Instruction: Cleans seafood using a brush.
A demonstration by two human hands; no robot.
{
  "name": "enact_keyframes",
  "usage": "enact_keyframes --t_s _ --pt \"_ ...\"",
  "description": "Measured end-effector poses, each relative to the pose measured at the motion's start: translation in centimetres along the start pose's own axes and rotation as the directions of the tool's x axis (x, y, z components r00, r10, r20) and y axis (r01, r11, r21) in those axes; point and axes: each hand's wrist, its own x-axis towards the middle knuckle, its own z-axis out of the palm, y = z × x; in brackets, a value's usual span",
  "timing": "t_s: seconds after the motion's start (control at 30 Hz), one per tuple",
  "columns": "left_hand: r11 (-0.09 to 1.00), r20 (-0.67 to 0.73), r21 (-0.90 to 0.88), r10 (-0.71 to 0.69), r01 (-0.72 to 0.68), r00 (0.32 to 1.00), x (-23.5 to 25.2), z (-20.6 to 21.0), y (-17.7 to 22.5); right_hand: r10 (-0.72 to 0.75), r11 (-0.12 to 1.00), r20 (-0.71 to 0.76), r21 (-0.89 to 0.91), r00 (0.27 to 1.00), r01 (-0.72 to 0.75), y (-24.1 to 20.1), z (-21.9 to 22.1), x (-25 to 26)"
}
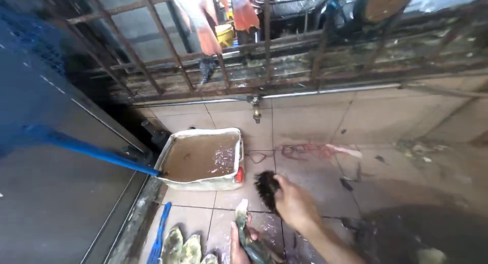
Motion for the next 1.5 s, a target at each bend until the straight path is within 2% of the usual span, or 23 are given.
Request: enact_keyframes --t_s 0.07,0.1,0.17,0.23,0.37,0.43,0.53,0.57,0.63,0.73,0.8,0.87,0.9,1.0,1.07,1.13,1.17,1.23,1.27,1.33,1.37,1.43,1.5 --pt "0.997 0.025 -0.073 -0.003 0.005 1.0 -0.4 0.3 -0.7 0.123 0.97 0.045 0.208 0.991 -0.13 1.6 -0.4 -0.3" --pt "0.997 0.021 -0.075 0.009 -0.007 1.0 -0.4 0.6 -1.3 0.14 0.956 0.109 0.246 0.984 -0.163 2.0 0.1 -1.0" --pt "0.996 0.014 -0.066 0.06 -0.059 0.998 0.0 1.9 -3.0 0.148 0.963 0.235 0.187 0.961 -0.194 2.1 2.1 -2.3" --pt "0.993 0.038 -0.056 0.105 -0.102 0.994 1.2 2.0 -4.0 0.149 0.974 0.29 0.123 0.945 -0.192 1.6 3.9 -3.2" --pt "0.984 0.042 -0.15 0.108 -0.101 0.993 1.3 0.2 -4.1 0.062 0.996 0.326 -0.086 0.943 -0.035 2.2 0.7 -4.6" --pt "0.943 0.116 -0.323 0.119 -0.076 0.986 1.4 -0.3 -3.6 0.114 0.993 0.294 -0.017 0.949 -0.114 3.1 -1.6 -3.2" --pt "0.944 0.165 -0.319 0.146 -0.087 0.975 1.5 0.5 -2.8 0.191 0.965 0.295 0.117 0.936 -0.233 1.8 -0.7 -2.0" --pt "0.951 0.126 -0.277 0.179 -0.139 0.976 1.7 1.2 -2.8 0.171 0.971 0.301 0.11 0.938 -0.212 0.8 0.5 -2.2" --pt "0.96 0.137 -0.17 0.246 -0.221 0.96 2.7 0.7 -2.6 0.11 0.991 0.338 0.04 0.935 -0.131 -1.3 3.1 -3.1" --pt "0.964 0.133 -0.175 0.225 -0.201 0.965 4.1 -3.4 -2.0 -0.008 0.994 0.412 -0.098 0.911 0.053 -2.5 3.5 -3.8" --pt "0.947 0.105 -0.275 0.201 -0.166 0.974 3.8 -5.4 -1.0 -0.032 0.981 0.396 -0.165 0.918 0.105 -3.0 2.3 -2.1" --pt "0.913 0.218 -0.402 0.166 -0.066 0.962 4.0 -7.3 0.7 -0.063 0.975 0.305 -0.184 0.95 0.124 -4.9 1.1 1.5" --pt "0.901 0.23 -0.429 0.168 -0.055 0.959 4.3 -7.9 1.8 -0.077 0.979 0.235 -0.164 0.969 0.118 -6.6 1.0 3.6" --pt "0.89 0.178 -0.447 0.188 -0.091 0.966 4.7 -8.9 5.5 -0.169 0.948 0.08 -0.26 0.982 0.185 -12.5 4.5 10.2" --pt "0.889 0.141 -0.448 0.178 -0.098 0.974 5.0 -9.5 8.0 -0.329 0.854 0.032 -0.416 0.944 0.312 -15.1 8.5 15.0" --pt "0.89 0.149 -0.452 0.144 -0.063 0.978 5.6 -10.2 10.1 -0.425 0.738 0.128 -0.524 0.896 0.425 -15.8 12.1 19.7" --pt "0.892 0.147 -0.451 0.116 -0.038 0.982 6.0 -10.4 11.1 -0.427 0.707 0.209 -0.53 0.88 0.469 -15.4 13.3 21.6" --pt "0.891 0.137 -0.454 0.068 0.002 0.988 6.9 -11.2 12.9 -0.418 0.751 0.338 -0.394 0.843 0.53 -14.5 13.8 23.5" --pt "0.89 0.143 -0.455 0.052 0.019 0.988 7.3 -11.8 13.6 -0.445 0.795 0.332 -0.281 0.832 0.538 -14.0 13.5 23.4" --pt "0.887 0.177 -0.455 0.01 0.073 0.984 8.3 -12.7 14.5 -0.567 0.813 0.178 -0.039 0.804 0.581 -13.2 11.7 21.1" --pt "0.891 0.172 -0.443 -0.018 0.094 0.985 8.7 -12.7 14.8 -0.645 0.764 0.081 0.076 0.759 0.641 -12.9 11.0 19.3" --pt "0.914 0.051 -0.394 -0.084 0.097 0.995 8.5 -11.5 15.0 -0.805 0.576 -0.039 0.186 0.592 0.796 -12.2 11.6 14.6" --pt "0.964 -0.112 -0.265 -0.071 0.039 0.991 7.7 -9.5 14.2 -0.912 0.402 -0.056 0.085 0.407 0.912 -10.6 13.7 11.3"
